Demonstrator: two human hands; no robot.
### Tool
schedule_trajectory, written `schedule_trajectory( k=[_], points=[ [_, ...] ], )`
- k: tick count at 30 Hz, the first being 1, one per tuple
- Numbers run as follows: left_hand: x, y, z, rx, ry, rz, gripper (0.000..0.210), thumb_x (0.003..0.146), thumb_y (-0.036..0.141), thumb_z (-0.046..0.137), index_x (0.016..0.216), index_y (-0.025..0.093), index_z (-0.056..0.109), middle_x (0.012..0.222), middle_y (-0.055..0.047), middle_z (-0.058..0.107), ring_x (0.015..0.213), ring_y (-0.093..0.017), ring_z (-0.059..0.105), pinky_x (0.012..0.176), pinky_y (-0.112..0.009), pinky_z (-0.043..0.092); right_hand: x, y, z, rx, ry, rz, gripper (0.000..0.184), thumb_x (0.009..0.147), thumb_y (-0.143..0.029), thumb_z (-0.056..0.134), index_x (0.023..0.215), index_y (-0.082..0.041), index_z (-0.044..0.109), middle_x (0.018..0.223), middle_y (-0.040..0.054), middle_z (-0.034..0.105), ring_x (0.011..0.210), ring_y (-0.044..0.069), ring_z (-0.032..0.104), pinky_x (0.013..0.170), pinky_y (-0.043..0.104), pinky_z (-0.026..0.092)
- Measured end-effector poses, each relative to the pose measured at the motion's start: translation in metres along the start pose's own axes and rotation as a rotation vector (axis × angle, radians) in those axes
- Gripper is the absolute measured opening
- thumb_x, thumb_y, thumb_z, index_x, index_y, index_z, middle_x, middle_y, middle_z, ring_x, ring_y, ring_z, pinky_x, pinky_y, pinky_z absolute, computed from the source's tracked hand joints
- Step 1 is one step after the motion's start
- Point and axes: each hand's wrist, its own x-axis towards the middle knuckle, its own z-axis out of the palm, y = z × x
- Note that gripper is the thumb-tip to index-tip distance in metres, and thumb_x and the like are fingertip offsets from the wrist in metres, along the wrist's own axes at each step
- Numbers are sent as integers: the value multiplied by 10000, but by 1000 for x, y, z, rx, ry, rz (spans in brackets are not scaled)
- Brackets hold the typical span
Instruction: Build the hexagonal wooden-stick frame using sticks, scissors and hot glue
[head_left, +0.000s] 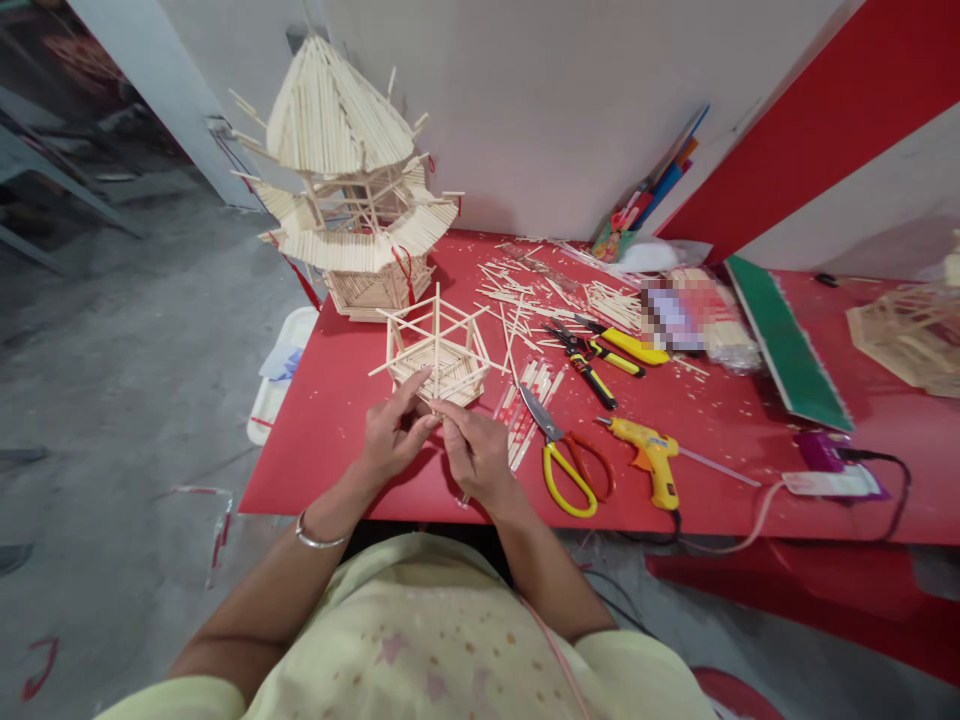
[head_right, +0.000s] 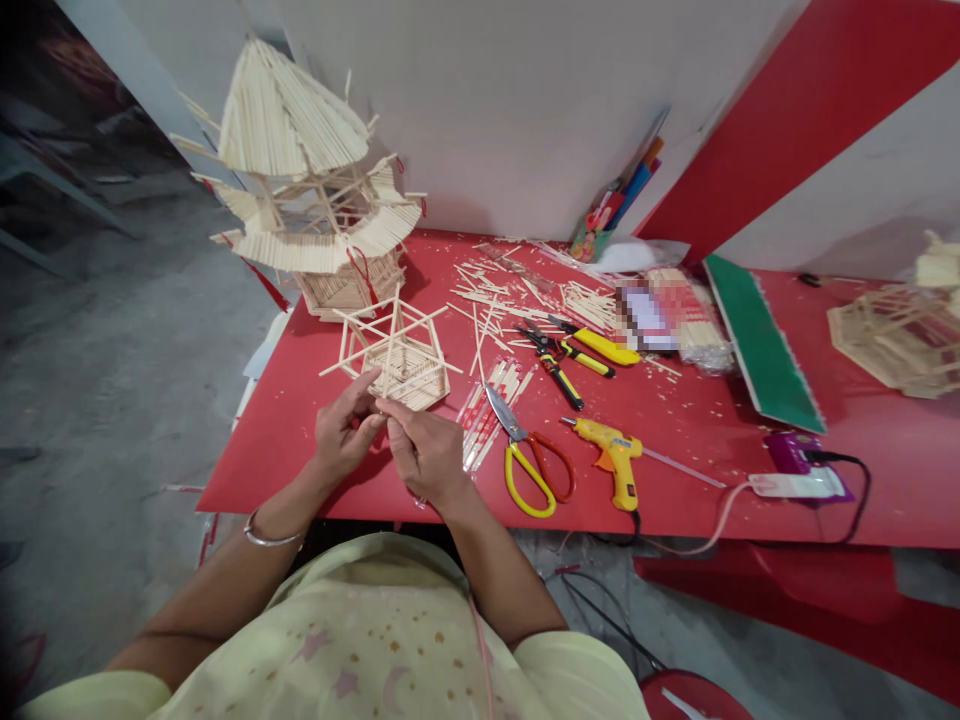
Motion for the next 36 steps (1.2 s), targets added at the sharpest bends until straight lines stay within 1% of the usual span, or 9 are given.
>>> schedule_trajectory(
  k=[12,19,25,32,36],
  points=[
    [2,1,0,3,3,21,627,1011,375,655,1581,186,473,689,51,646,550,-81,540,584,-203,443,-1,0,0,-10,3,8,373,1051,-192,505,1389,-225,658,1244,58,789,1065,154,776,958,279,618],
    [1,2,0,4,3,5,633,1008,384,662,1579,184,477,694,44,660,554,-84,553,586,-204,452,-2,0,0,-41,-27,45,366,1065,-238,481,1382,-236,665,1223,57,795,1044,160,780,937,288,625],
    [2,3,0,-3,7,16,643,1007,395,663,1585,191,472,716,34,677,569,-88,557,596,-207,462,-2,1,0,-16,-8,18,369,1054,-204,505,1389,-229,658,1237,59,790,1059,157,775,948,283,618],
    [6,6,0,17,18,55,612,1013,396,653,1567,189,496,725,28,684,559,-83,538,591,-204,462,-1,-1,0,-34,-17,36,365,1059,-222,491,1380,-229,664,1221,60,797,1027,161,783,940,291,626],
    [5,5,0,21,17,50,618,1009,396,660,1567,187,496,731,25,689,578,-89,557,610,-208,477,0,-2,0,-40,-13,35,364,1060,-221,487,1376,-235,666,1225,56,796,1032,161,783,933,291,629]
  ],
)
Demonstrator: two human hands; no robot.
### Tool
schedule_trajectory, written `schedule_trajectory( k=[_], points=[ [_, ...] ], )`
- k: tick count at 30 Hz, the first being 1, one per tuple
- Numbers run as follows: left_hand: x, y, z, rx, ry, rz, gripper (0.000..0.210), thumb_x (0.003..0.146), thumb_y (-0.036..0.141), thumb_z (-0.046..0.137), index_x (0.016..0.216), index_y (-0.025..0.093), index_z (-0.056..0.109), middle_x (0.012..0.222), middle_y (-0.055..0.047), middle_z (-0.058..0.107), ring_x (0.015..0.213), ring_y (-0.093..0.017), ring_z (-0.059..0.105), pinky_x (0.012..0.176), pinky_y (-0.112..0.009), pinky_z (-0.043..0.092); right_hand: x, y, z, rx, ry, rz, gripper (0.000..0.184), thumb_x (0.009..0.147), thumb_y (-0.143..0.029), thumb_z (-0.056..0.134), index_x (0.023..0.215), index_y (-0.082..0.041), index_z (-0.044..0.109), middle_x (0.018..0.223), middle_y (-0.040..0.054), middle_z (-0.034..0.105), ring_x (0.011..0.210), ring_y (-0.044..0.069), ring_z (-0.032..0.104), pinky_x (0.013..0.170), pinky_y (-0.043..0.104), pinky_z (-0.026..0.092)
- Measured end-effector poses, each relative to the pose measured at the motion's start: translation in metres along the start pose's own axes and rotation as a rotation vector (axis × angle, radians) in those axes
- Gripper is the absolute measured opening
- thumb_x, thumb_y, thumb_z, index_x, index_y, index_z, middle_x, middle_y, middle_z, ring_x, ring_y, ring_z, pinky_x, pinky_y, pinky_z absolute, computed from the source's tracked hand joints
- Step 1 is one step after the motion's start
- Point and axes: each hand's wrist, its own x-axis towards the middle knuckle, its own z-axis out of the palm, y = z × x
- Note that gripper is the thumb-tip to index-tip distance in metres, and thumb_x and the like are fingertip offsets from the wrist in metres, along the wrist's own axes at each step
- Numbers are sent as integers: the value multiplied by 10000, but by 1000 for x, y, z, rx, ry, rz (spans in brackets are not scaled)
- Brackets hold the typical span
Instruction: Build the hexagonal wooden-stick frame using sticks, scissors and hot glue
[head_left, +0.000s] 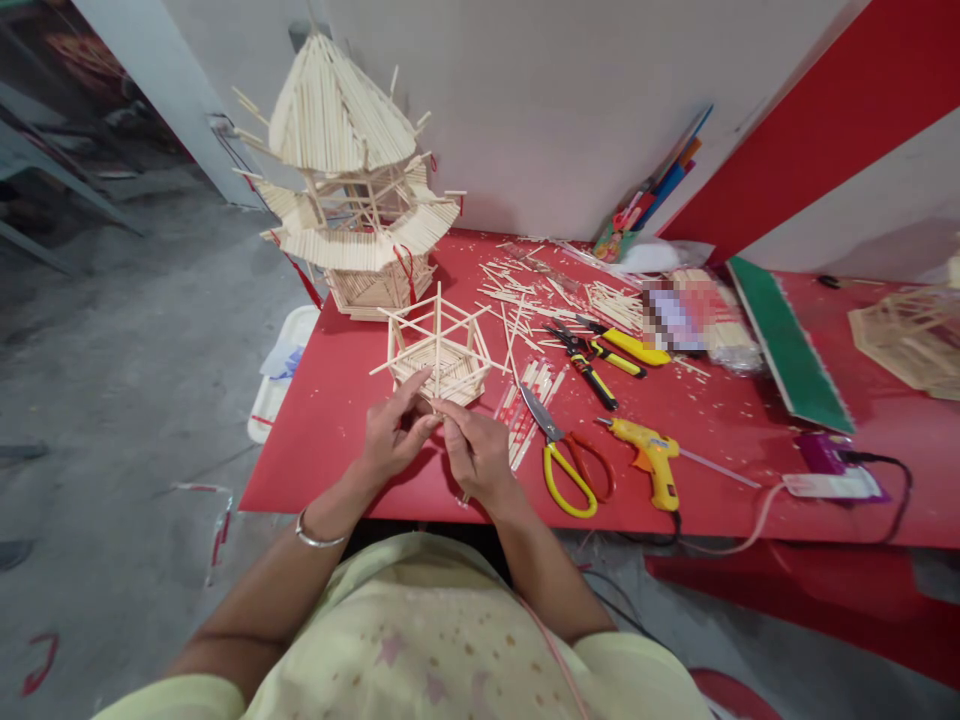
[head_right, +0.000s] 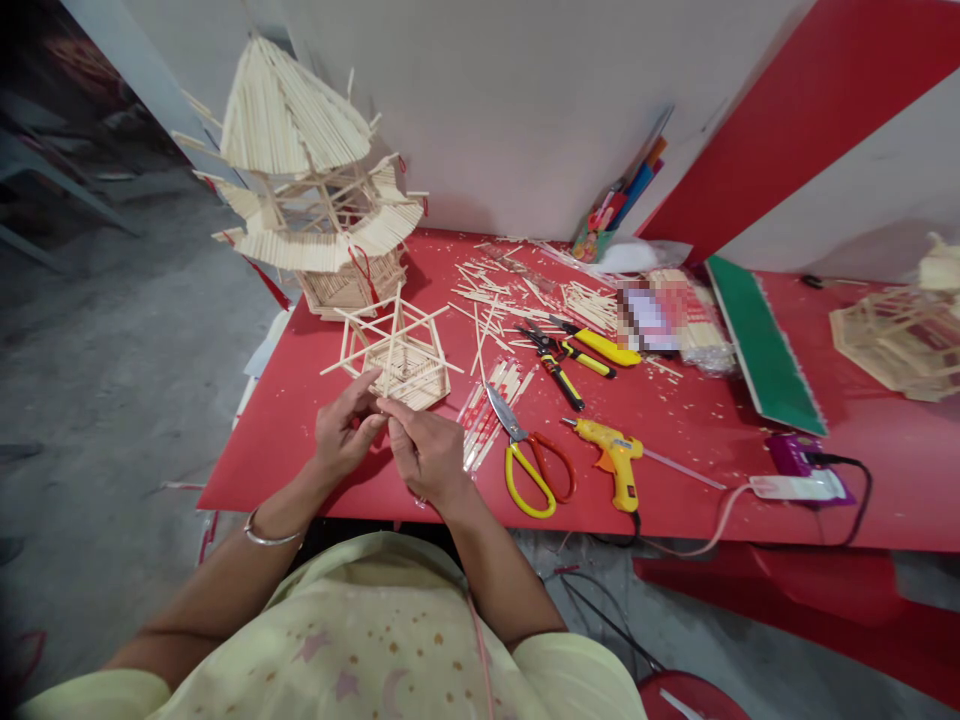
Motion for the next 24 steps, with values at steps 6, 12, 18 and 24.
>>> schedule_trajectory(
  k=[6,12,18,24],
  points=[
    [0,1,0,-6,-5,-1,616,1008,368,662,1573,195,490,733,24,687,578,-92,561,612,-213,482,-1,1,1,4,4,-16,369,1060,-216,491,1388,-236,657,1235,59,791,1054,161,779,942,294,628],
    [-1,0,0,-22,-14,-6,625,1010,364,658,1584,196,477,732,26,678,590,-93,566,619,-211,483,-1,1,0,-7,2,-11,363,1062,-221,487,1382,-234,660,1207,57,800,1023,160,784,925,290,632],
    [-4,-1,0,-24,-19,-48,628,1009,383,653,1583,195,478,737,21,678,582,-95,558,601,-205,470,-1,1,1,-23,2,-11,367,1063,-223,475,1377,-234,665,1208,66,799,1028,171,784,914,299,634],
    [-5,0,-2,-17,-10,-66,628,1004,410,655,1563,167,503,729,13,664,582,-98,539,602,-211,458,-4,4,5,-22,14,-7,378,1053,-214,480,1380,-252,665,1215,67,796,1045,188,783,906,320,646]
  ],
)
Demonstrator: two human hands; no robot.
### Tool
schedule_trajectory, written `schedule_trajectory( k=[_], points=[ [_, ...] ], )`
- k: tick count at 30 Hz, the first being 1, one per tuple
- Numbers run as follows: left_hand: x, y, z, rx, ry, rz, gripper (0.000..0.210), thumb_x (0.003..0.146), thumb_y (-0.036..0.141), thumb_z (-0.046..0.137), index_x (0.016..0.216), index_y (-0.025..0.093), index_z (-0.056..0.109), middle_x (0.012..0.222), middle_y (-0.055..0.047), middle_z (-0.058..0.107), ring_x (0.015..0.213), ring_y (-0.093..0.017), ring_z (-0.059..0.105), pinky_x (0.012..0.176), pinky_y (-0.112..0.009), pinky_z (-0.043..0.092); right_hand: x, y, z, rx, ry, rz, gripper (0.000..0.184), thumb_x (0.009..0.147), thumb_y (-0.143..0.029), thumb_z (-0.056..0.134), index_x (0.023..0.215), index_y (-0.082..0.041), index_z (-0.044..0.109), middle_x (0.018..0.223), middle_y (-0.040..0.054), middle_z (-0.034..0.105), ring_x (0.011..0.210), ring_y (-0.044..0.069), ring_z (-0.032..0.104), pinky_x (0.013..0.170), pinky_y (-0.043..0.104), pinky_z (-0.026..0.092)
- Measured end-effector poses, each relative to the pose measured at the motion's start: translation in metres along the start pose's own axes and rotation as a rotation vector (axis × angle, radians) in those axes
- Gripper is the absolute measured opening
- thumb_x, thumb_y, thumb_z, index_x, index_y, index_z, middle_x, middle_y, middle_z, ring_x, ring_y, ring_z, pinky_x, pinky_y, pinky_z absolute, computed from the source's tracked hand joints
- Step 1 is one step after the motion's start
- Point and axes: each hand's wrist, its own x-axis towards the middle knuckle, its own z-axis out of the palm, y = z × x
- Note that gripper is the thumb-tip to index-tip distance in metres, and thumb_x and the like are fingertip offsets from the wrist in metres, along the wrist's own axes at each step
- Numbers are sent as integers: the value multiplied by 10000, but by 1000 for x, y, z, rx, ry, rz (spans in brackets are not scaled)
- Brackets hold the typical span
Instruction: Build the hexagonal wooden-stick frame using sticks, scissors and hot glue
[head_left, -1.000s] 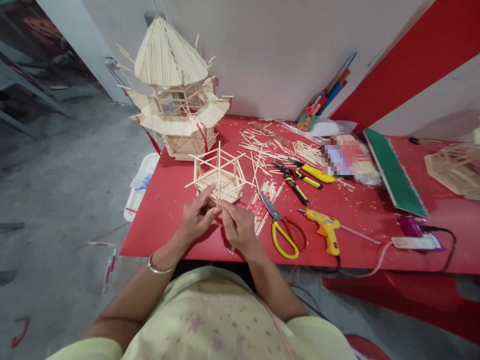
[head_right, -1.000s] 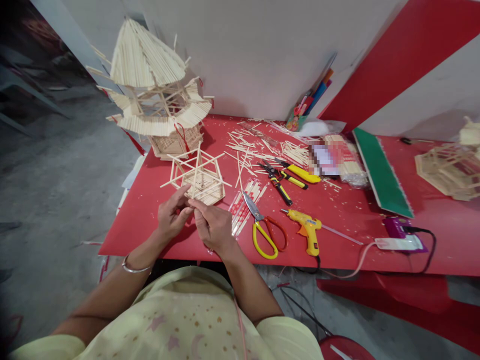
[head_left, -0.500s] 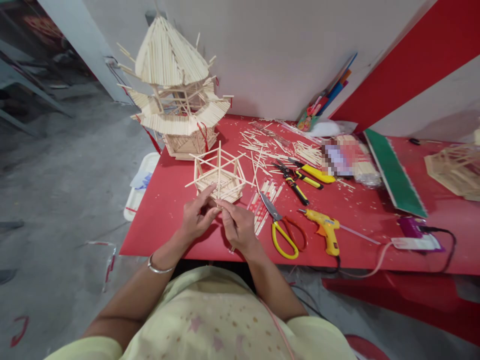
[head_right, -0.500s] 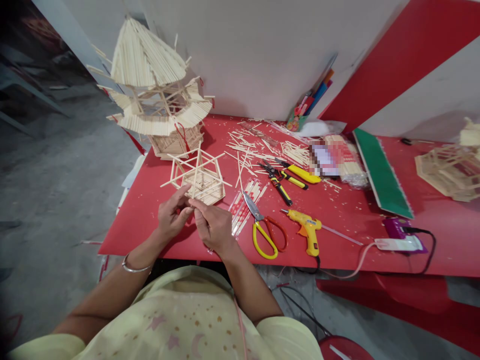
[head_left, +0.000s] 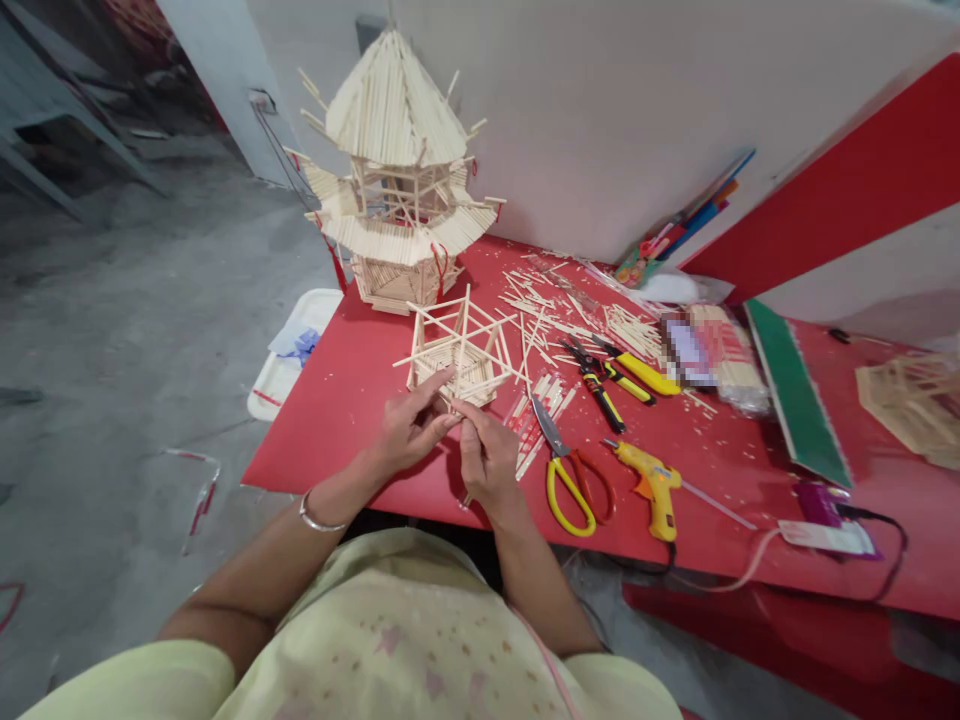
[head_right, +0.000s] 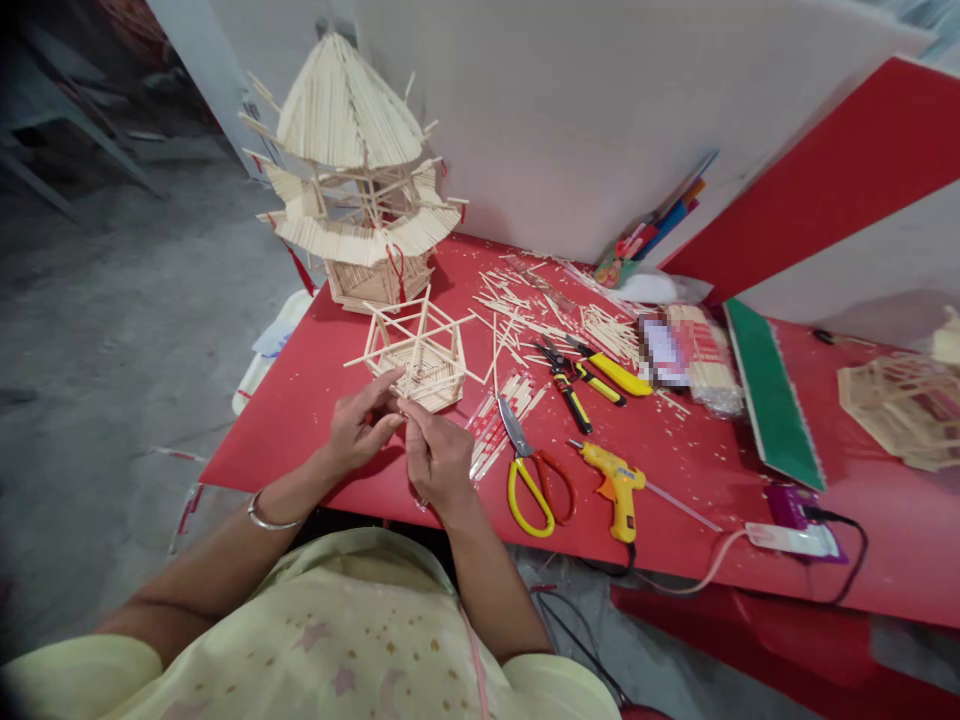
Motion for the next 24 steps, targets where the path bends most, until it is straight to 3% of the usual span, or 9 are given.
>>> schedule_trajectory(
  k=[8,18,24],
  points=[
    [-4,-5,-1,-10,22,14,646,990,445,669,1546,154,519,660,28,637,537,-96,528,565,-204,438,-1,1,2,-1,20,-25,400,1041,-194,493,1402,-259,652,1229,73,790,1082,208,778,938,350,650],
    [5,4,-2,-74,-49,-29,610,1013,376,646,1563,158,497,580,98,454,489,-73,363,506,-179,332,1,-1,3,16,21,-49,426,1038,-155,500,1429,-271,624,1248,59,785,1116,201,768,950,340,644],
    [8,4,-2,-76,-71,-28,589,1027,371,626,1560,151,501,591,95,440,502,-74,350,515,-183,324,1,-2,3,-15,27,-38,383,1049,-178,487,1385,-256,651,1239,58,789,1117,197,768,960,340,642]
  ],
)
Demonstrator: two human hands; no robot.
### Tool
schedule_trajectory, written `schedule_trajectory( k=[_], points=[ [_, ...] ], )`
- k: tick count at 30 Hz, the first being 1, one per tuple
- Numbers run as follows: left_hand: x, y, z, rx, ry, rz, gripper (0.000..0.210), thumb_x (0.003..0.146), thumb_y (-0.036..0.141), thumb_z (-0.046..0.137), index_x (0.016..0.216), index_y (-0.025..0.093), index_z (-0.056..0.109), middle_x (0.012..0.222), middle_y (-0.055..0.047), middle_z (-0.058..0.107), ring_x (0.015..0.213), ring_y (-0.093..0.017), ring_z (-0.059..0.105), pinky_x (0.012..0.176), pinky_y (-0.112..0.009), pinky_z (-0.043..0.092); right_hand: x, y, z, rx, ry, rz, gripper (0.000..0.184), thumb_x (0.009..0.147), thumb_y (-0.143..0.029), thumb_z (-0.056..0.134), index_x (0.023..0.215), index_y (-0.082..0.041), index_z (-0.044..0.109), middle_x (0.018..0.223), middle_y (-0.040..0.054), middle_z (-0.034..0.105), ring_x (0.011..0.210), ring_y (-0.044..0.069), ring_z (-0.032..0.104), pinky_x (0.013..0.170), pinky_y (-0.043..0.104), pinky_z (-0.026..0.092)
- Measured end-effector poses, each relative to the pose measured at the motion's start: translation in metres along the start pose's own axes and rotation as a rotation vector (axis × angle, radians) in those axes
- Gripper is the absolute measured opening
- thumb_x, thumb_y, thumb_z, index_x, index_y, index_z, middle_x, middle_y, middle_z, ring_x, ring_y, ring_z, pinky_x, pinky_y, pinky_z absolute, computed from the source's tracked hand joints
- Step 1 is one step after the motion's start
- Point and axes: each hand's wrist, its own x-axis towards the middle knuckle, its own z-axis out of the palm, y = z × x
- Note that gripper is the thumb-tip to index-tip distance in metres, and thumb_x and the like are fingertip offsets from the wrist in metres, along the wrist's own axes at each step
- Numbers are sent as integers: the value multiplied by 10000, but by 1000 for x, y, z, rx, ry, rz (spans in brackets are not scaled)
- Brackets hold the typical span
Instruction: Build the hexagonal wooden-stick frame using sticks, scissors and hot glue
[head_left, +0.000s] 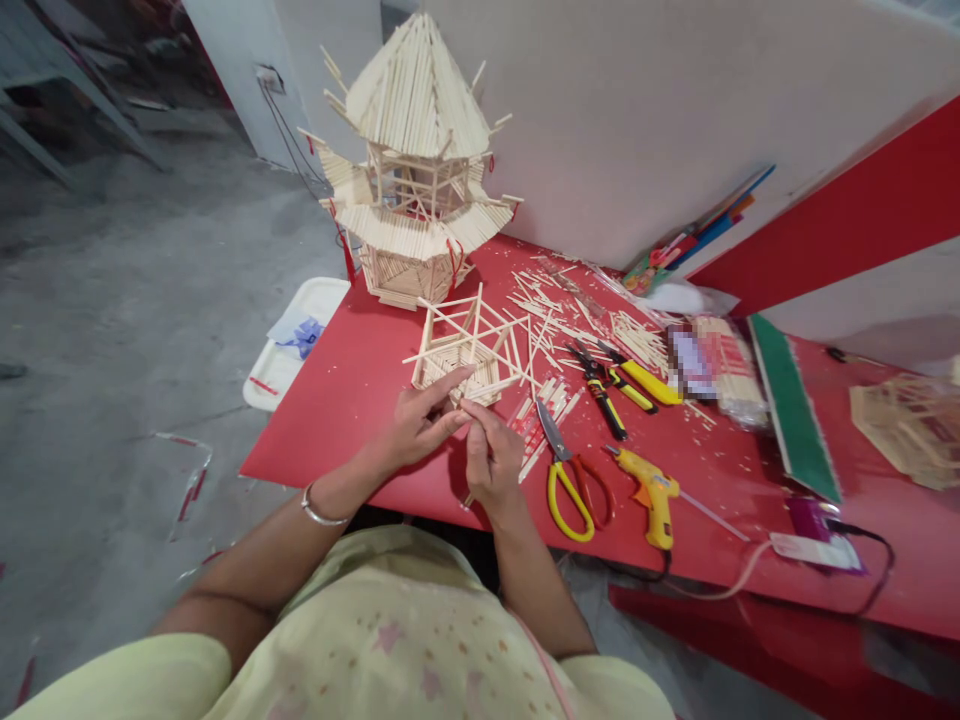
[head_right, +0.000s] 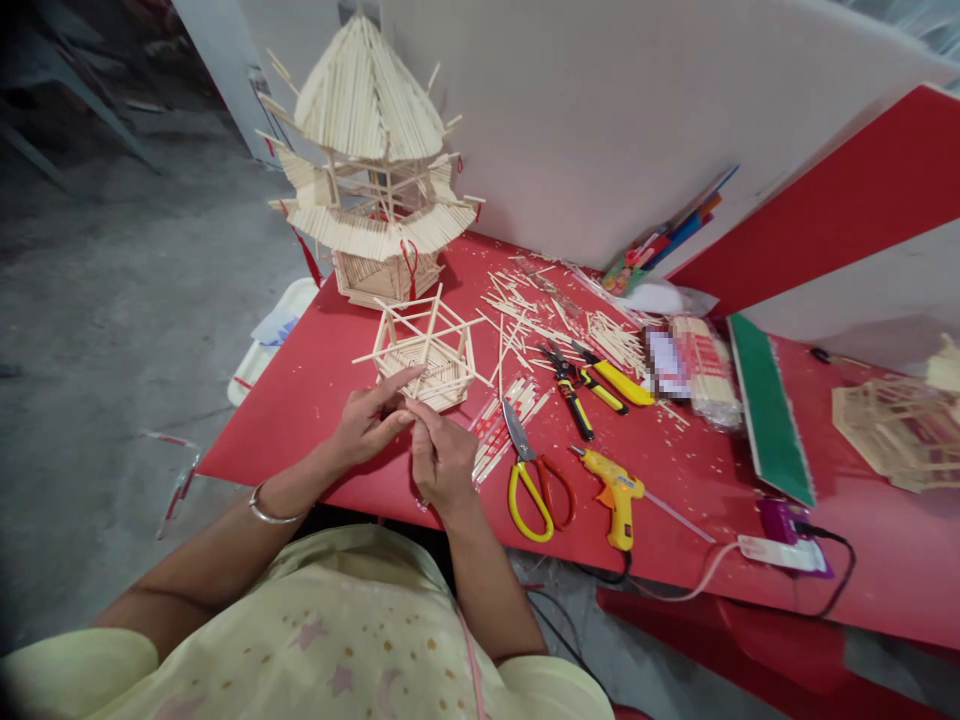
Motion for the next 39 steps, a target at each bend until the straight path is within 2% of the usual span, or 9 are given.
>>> schedule_trajectory(
  k=[6,25,39],
  points=[
    [1,0,1,29,21,13,552,1033,371,618,1532,151,532,583,105,379,502,-69,324,521,-183,315,1,-1,-1,-6,-5,-9,386,1049,-174,485,1394,-262,634,1235,49,790,1100,190,772,934,333,648],
    [-4,-6,2,62,-2,-30,576,1018,347,636,1550,163,515,596,103,384,517,-80,328,536,-196,319,0,0,-2,36,-21,19,396,1048,-173,494,1411,-256,631,1255,58,783,1098,180,771,942,314,636],
    [-1,-4,0,114,-4,-18,551,1024,386,623,1522,164,543,572,105,386,498,-81,331,523,-203,315,2,-1,-4,40,-55,69,372,1073,-237,457,1391,-254,649,1275,55,777,1088,174,772,963,317,628]
  ],
)
